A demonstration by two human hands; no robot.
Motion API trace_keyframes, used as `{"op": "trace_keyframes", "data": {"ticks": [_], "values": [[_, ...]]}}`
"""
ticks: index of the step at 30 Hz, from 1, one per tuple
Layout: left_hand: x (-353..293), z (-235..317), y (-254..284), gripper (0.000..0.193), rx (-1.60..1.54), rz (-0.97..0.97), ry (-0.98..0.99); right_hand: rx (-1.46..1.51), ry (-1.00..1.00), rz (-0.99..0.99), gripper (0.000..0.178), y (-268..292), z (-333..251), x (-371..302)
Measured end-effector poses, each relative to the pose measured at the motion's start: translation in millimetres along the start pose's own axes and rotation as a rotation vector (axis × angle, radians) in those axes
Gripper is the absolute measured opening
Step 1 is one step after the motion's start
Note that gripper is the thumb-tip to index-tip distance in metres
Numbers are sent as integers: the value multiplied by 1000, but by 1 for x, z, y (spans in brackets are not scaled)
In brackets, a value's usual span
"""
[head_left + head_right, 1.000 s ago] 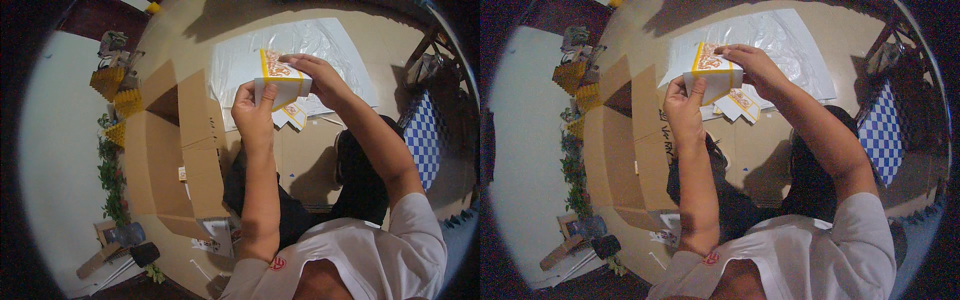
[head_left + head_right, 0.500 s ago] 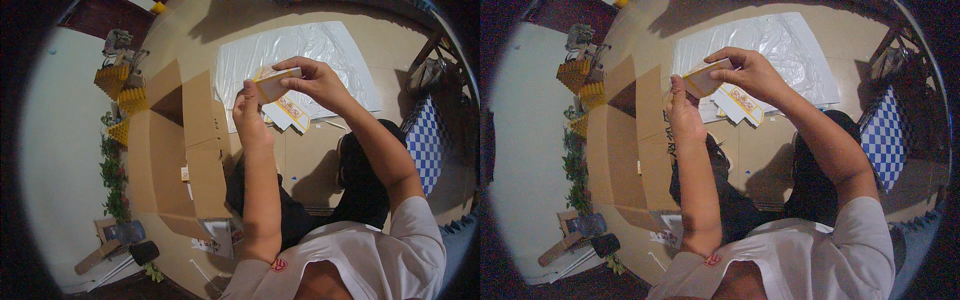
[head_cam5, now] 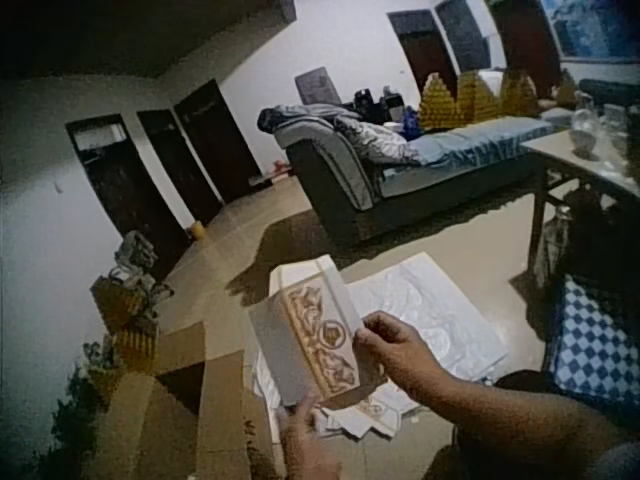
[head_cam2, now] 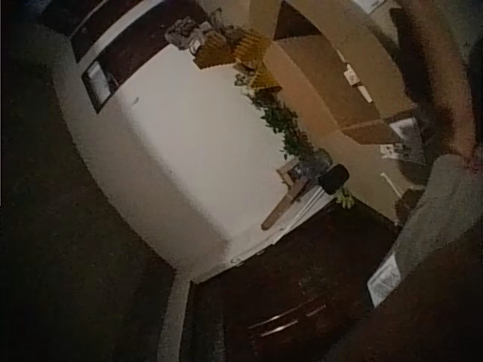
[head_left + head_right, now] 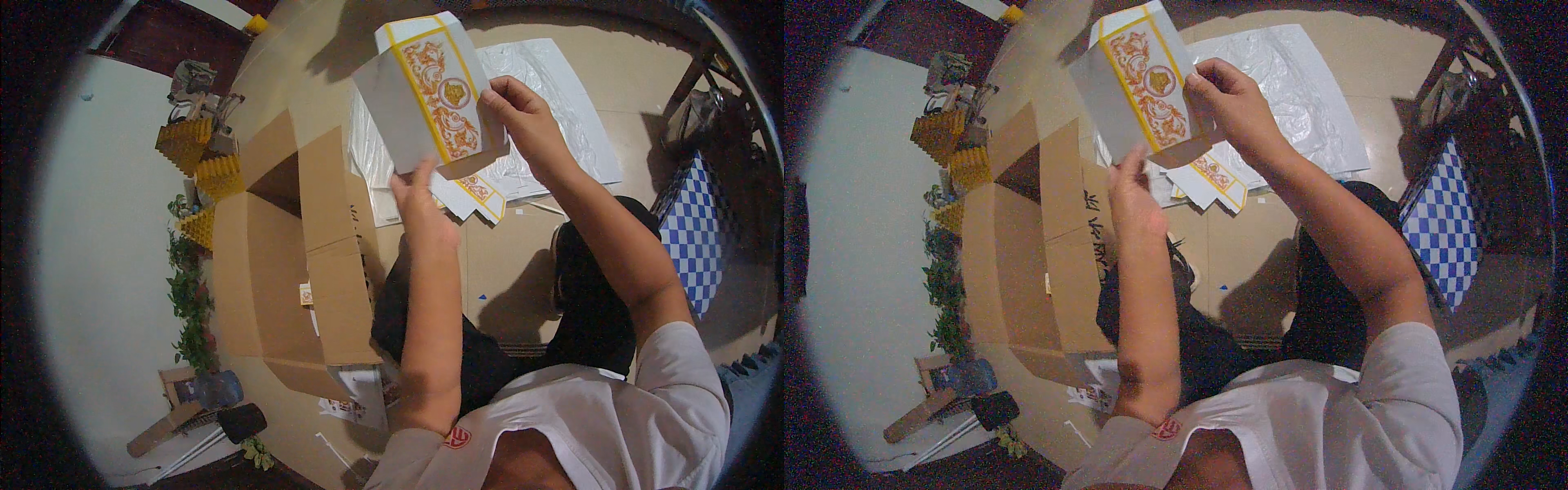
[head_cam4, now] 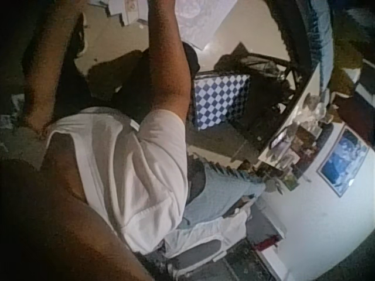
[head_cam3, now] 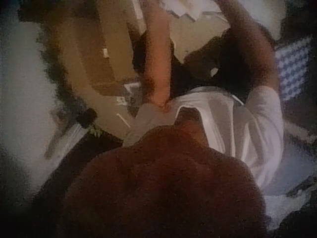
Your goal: The person assembles small decorative paper boxes by folding flat printed sheets and securing the edges with adhesive tape. They repeatedly fold flaps, apply tape, and place the finished boxes into a nearby cardboard box.
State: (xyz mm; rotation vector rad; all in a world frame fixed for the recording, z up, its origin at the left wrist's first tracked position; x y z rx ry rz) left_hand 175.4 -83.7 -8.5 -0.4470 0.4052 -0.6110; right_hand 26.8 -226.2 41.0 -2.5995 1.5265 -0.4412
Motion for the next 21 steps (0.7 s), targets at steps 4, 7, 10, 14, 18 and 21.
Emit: {"op": "trace_keyframes", "data": {"ticks": [4, 7, 10, 14, 18, 21], "values": [[-7, 46, 17, 64, 12, 165, -269, -158, 92, -63, 22, -2, -8, -1], [14, 53, 6, 54, 91, -111, -198, -189, 83, -263, 21, -24, -10, -11], [9, 74, 1, 58, 192, -219, -279, -171, 8, -467, 18, -45, -1, -22], [7, 94, 10, 60, 197, -241, -284, -171, -46, -614, 15, -59, 4, -31], [-3, 95, 6, 49, 252, -297, -219, -164, -77, -678, 20, -61, 4, -35], [-8, 84, 3, 39, 250, -325, -179, -90, -60, -626, 27, -64, 0, -34]]}}
Point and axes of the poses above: each hand's wrist, its own x-axis towards the middle knuckle, its own y-axis out of the back of the hand, z = x × y, the point moved 10 cm from there along x, towards the middle knuckle, and after that the axes turned 2 degrees about y, right-handed, at the moved point
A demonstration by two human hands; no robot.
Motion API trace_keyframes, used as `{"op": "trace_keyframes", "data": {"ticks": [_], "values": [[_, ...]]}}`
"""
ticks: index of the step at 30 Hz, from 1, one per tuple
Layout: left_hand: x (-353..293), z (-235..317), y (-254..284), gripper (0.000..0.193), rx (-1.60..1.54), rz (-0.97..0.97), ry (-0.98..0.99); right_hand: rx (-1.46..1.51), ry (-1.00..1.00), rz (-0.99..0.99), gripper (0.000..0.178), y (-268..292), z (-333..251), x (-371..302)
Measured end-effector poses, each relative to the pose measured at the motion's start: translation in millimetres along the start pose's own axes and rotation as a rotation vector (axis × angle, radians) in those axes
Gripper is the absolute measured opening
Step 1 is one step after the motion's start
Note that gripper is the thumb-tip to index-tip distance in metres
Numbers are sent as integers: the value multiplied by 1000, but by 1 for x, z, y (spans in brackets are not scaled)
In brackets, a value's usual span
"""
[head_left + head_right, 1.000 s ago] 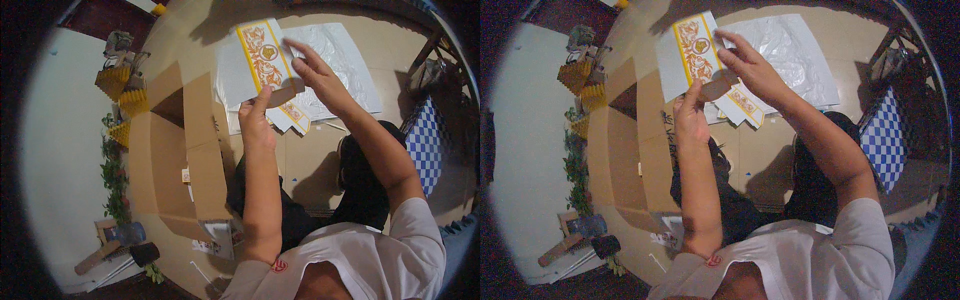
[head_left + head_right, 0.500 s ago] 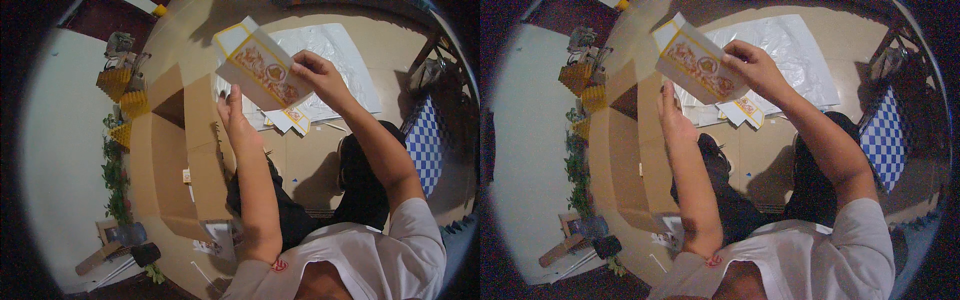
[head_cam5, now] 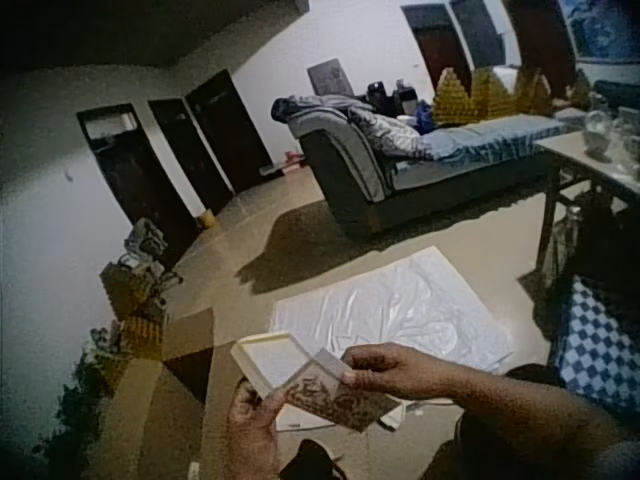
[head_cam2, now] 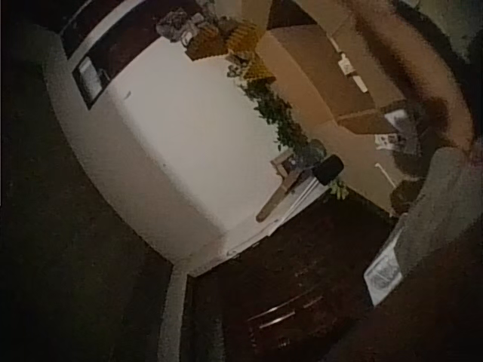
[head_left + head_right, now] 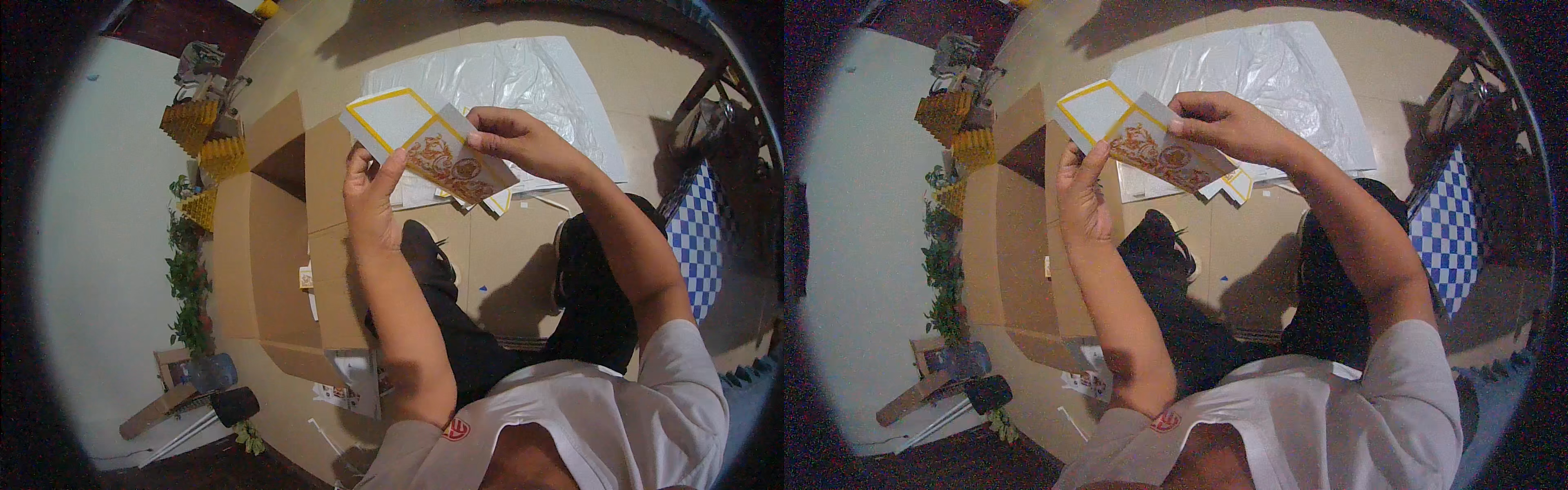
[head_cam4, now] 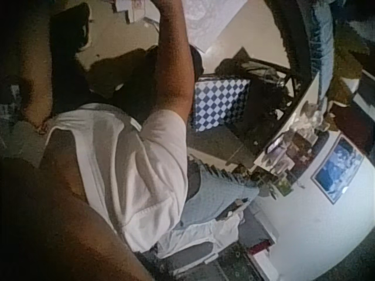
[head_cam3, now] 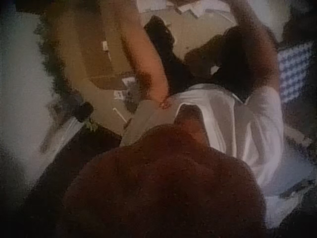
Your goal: The person assembles small decorative paper boxes by folding flat printed sheets and securing the edges with adhesive tape. They repeatedly fold flaps, apply tape, and place the finished boxes into a nearby cardboard box.
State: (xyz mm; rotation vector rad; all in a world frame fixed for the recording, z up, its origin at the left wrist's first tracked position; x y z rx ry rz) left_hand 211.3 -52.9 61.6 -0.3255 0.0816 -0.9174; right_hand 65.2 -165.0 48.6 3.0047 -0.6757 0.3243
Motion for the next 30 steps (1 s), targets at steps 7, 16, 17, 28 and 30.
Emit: {"op": "trace_keyframes", "data": {"ticks": [7, 16, 17, 28, 30], "values": [[-2, -21, -12, 33, 23, -56, 89, 128, 22, 184, 30, 2, -1, 3], [0, -30, -17, 26, -129, -111, 133, 412, -56, 269, 28, 5, 15, 0], [0, -31, -19, 26, -129, -116, 133, 412, -78, 292, 28, 6, 17, 0], [0, -38, -23, 29, -161, -127, 148, 635, -151, 141, 25, -13, 19, 1], [3, -38, -12, 38, -76, -39, 95, 600, -158, 172, 26, -12, 19, 1]]}}
Point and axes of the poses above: each hand's wrist, its own x-axis towards the middle knuckle, its own y-axis out of the back of the hand, z = x × y, the point moved 10 cm from there along x, towards the middle knuckle, and after that the axes turned 2 degrees about y, right-handed, at the moved point
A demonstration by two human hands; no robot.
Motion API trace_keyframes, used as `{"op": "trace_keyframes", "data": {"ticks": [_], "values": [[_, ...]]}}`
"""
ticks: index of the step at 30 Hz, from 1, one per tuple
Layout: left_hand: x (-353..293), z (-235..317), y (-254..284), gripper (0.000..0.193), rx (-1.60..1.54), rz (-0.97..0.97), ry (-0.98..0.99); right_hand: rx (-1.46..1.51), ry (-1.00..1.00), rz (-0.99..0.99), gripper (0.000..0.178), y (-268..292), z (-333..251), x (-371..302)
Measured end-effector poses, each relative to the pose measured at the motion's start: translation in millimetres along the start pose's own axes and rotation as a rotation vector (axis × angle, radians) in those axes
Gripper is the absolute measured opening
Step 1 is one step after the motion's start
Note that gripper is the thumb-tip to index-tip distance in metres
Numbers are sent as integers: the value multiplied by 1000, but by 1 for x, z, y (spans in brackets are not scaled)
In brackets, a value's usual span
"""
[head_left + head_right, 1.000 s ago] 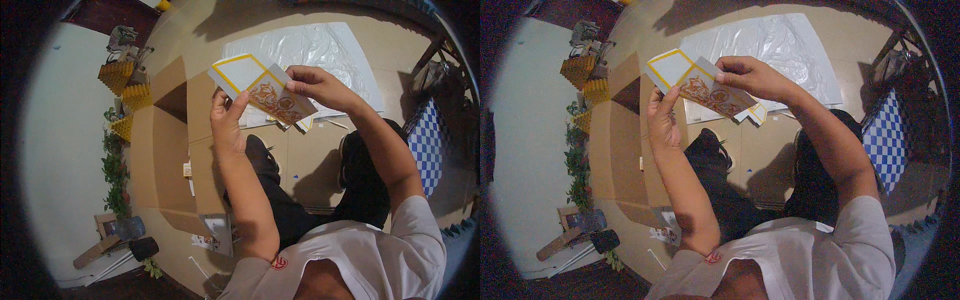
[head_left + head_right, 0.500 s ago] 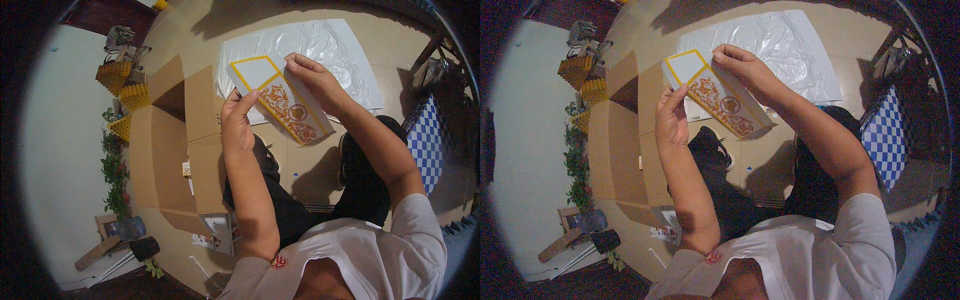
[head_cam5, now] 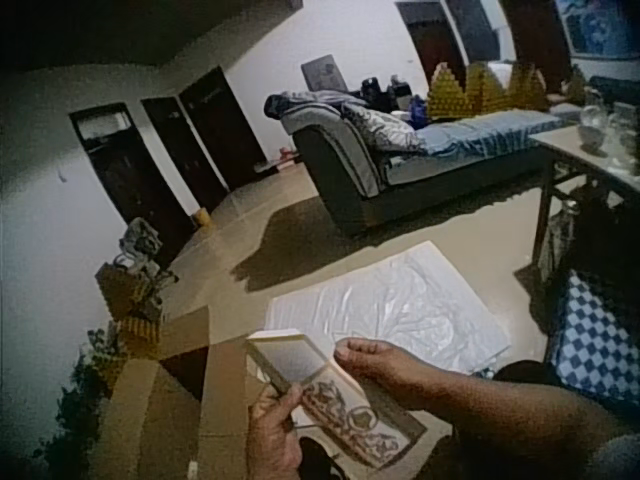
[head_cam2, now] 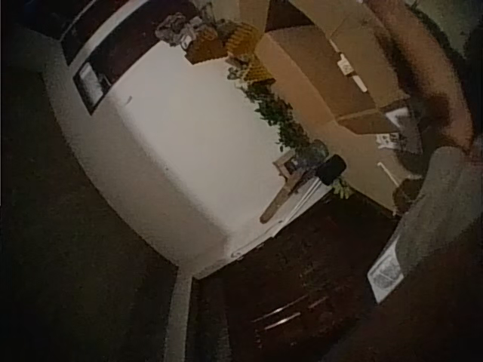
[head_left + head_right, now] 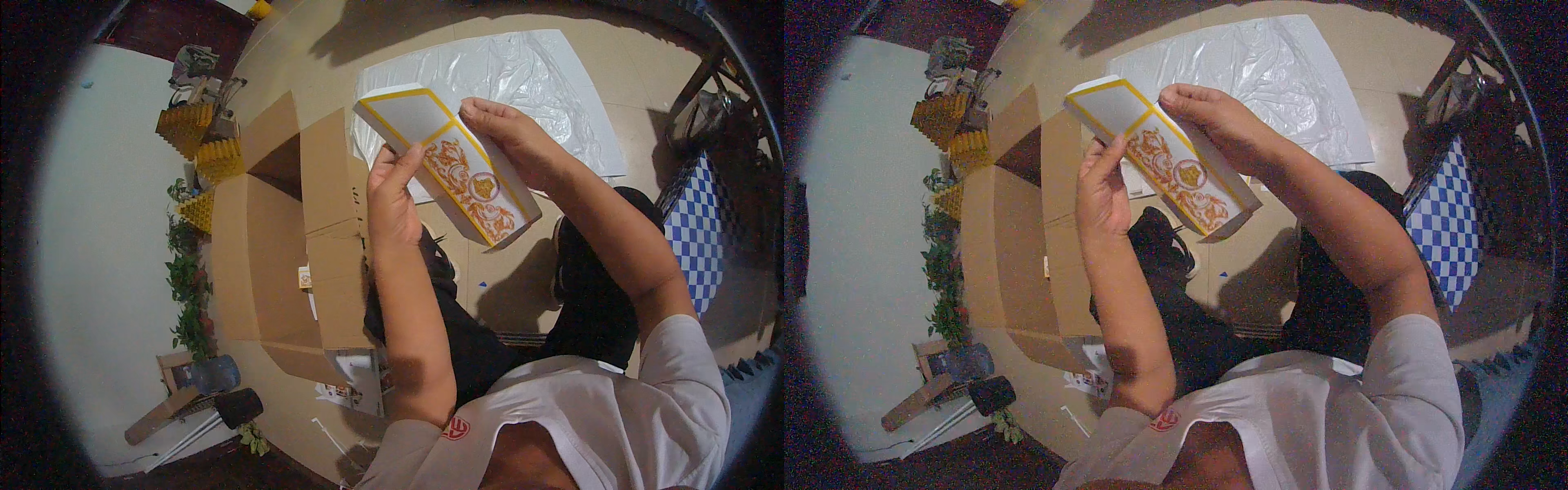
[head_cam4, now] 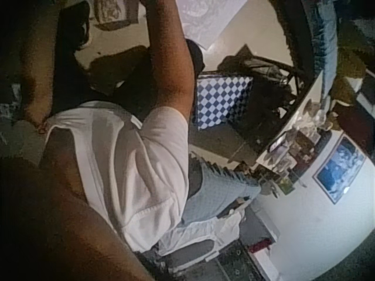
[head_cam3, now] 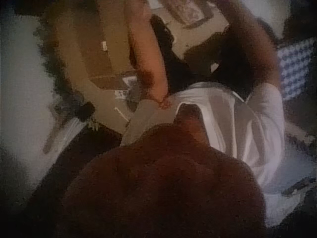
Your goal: The person assembles small decorative paper boxes by folding flat printed sheets and securing the edges with adhesive tape. They repeatedly fold flaps, apply tape, and place the finished boxes into a nearby cardboard box.
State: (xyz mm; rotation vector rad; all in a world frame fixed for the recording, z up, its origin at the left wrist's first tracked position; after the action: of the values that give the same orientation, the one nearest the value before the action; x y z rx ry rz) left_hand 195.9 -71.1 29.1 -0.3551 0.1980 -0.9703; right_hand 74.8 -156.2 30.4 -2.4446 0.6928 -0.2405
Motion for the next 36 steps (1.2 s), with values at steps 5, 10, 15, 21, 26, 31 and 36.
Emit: {"op": "trace_keyframes", "data": {"ticks": [5, 10, 15, 21, 26, 31, 36], "values": [[-23, 55, 1, 58, 688, 391, -586, -346, 81, 107, 27, 16, -1, 5], [-22, 65, -25, 50, 1096, 126, -400, -472, 94, -26, 25, -1, 0, 0], [-16, 30, -9, 34, 680, -16, 10, -514, 63, -97, 23, -5, 7, -3], [-17, 26, -17, 31, 837, -17, -7, -630, 73, -103, 25, -1, 9, 0], [-18, 31, -29, 33, 857, -56, -150, -367, -160, -18, 24, 14, 28, -1], [-25, 38, -51, 32, 856, -119, -235, -343, -369, -55, 24, 24, 39, -8], [-30, 44, -62, 20, 1114, -163, -491, -303, -206, -153, 31, 11, 26, -3]]}}
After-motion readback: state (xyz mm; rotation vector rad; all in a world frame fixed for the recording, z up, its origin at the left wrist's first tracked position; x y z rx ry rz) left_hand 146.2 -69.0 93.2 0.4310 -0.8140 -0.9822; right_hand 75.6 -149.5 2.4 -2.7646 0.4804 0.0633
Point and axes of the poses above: each hand's wrist, its own x-axis towards the middle knuckle, its own y-axis out of the back of the hand, z = x × y, the point moved 10 cm from there along x, towards the middle knuckle, and after that the axes turned 2 degrees about y, right-handed, at the moved point
